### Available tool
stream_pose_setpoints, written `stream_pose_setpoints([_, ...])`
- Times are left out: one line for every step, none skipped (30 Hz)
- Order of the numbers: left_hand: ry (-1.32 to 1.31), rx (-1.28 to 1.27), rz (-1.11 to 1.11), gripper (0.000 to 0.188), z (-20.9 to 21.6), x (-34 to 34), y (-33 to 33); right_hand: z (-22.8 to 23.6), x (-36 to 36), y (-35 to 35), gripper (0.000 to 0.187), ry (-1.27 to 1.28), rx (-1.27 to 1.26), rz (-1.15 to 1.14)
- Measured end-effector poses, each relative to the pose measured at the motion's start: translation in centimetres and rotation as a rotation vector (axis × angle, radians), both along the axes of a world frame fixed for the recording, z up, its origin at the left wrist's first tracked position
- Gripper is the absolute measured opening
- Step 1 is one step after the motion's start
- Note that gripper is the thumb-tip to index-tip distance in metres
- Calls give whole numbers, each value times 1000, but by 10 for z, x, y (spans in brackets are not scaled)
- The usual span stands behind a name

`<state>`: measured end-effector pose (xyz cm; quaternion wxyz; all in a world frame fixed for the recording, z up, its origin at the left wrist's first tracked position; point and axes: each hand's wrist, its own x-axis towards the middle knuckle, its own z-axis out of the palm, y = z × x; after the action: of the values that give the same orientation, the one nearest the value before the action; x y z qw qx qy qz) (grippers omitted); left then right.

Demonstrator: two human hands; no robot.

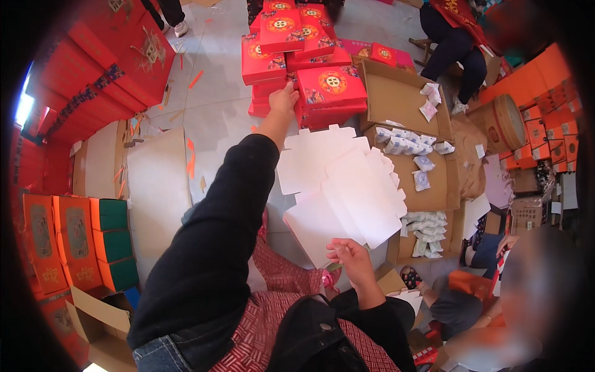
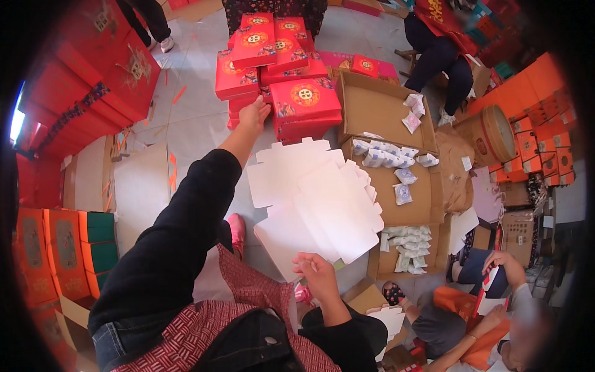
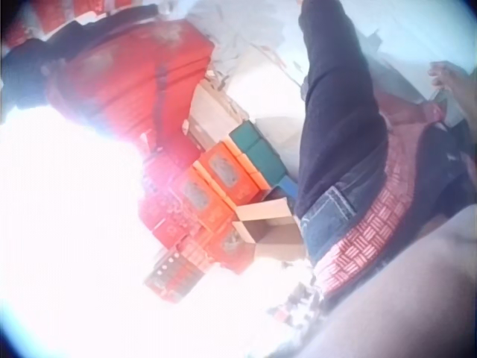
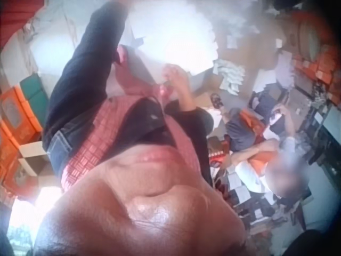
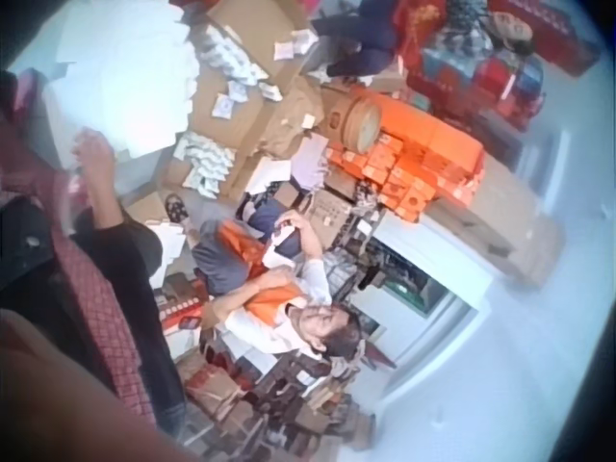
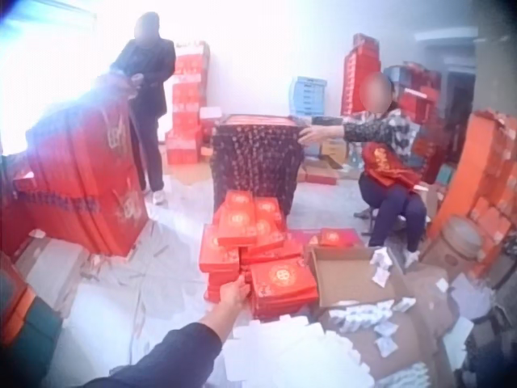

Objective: The person folds red and white paper sheets into small boxes by hand, then places the finished boxes into a pile on the floor. The person repeats this process continuously.

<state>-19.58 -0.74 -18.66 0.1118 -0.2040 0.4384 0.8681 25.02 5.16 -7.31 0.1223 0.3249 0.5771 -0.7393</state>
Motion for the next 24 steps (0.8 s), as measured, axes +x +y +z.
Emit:
stream_pose_setpoints([27,26,24,36,1,6,0,-2,3,0,28,-1,13,2])
stream_pose_setpoints([47,-74,-17,34,2,13,0,-5,5,-1,28,-3,25,5])
stream_pose_setpoints([67,-175,-59,32,3,20,-1,-11,6,0,27,6,86,16])
stream_pose_setpoints([81,-279,-112,30,6,33,-4,-20,8,-1,27,6,144,21])
stream_pose_setpoints([115,-407,-194,28,-3,44,-11,-28,13,-3,26,-4,187,33])
stream_pose_setpoints([149,-532,-282,25,-9,52,-19,-36,14,-2,32,36,538,185])
stream_pose_setpoints([196,-716,-246,23,-27,61,-30,-25,10,-3,43,45,703,302])
stream_pose_setpoints([211,-803,-235,22,-18,85,-28,-41,17,-4,53,244,1018,386])
stream_pose_setpoints([165,-863,-209,24,-18,107,-32,-45,20,-9,61,217,1084,457])
stream_pose_setpoints([142,-927,-176,26,-16,121,-35,-49,22,-15,64,153,1081,500])
stream_pose_setpoints([161,-1032,-161,28,-18,136,-41,-54,24,-20,63,160,1122,529])
stream_pose_setpoints([183,-1136,-146,29,-19,151,-49,-59,26,-25,61,168,1163,558])
stream_pose_setpoints([215,-1237,-123,30,-19,164,-57,-61,26,-31,59,151,1157,572])
stream_pose_setpoints([202,-1230,-131,32,-22,176,-64,-62,24,-33,56,132,1156,595])
stream_pose_setpoints([189,-1223,-138,34,-24,190,-72,-62,24,-36,54,114,1157,618])
stream_pose_setpoints([184,-1212,-143,35,-22,201,-78,-63,24,-37,52,97,1143,611])
stream_pose_setpoints([83,-994,-220,36,-16,214,-84,-67,25,-37,49,86,1130,603])
stream_pose_setpoints([45,-962,-306,36,-9,229,-91,-70,26,-37,47,74,1119,596])
stream_pose_setpoints([10,-928,-394,35,-1,244,-98,-78,28,-35,45,76,1115,572])
stream_pose_setpoints([-21,-889,-477,35,8,257,-103,-79,28,-35,46,83,1134,537])
stream_pose_setpoints([-45,-882,-579,33,18,268,-110,-80,30,-35,46,90,1152,502])
stream_pose_setpoints([-74,-875,-678,32,26,280,-118,-80,32,-36,47,98,1168,473])
stream_pose_setpoints([-103,-866,-777,30,32,290,-125,-81,33,-36,46,119,1201,458])
stream_pose_setpoints([-126,-826,-689,26,31,297,-128,-80,34,-36,44,140,1234,443])
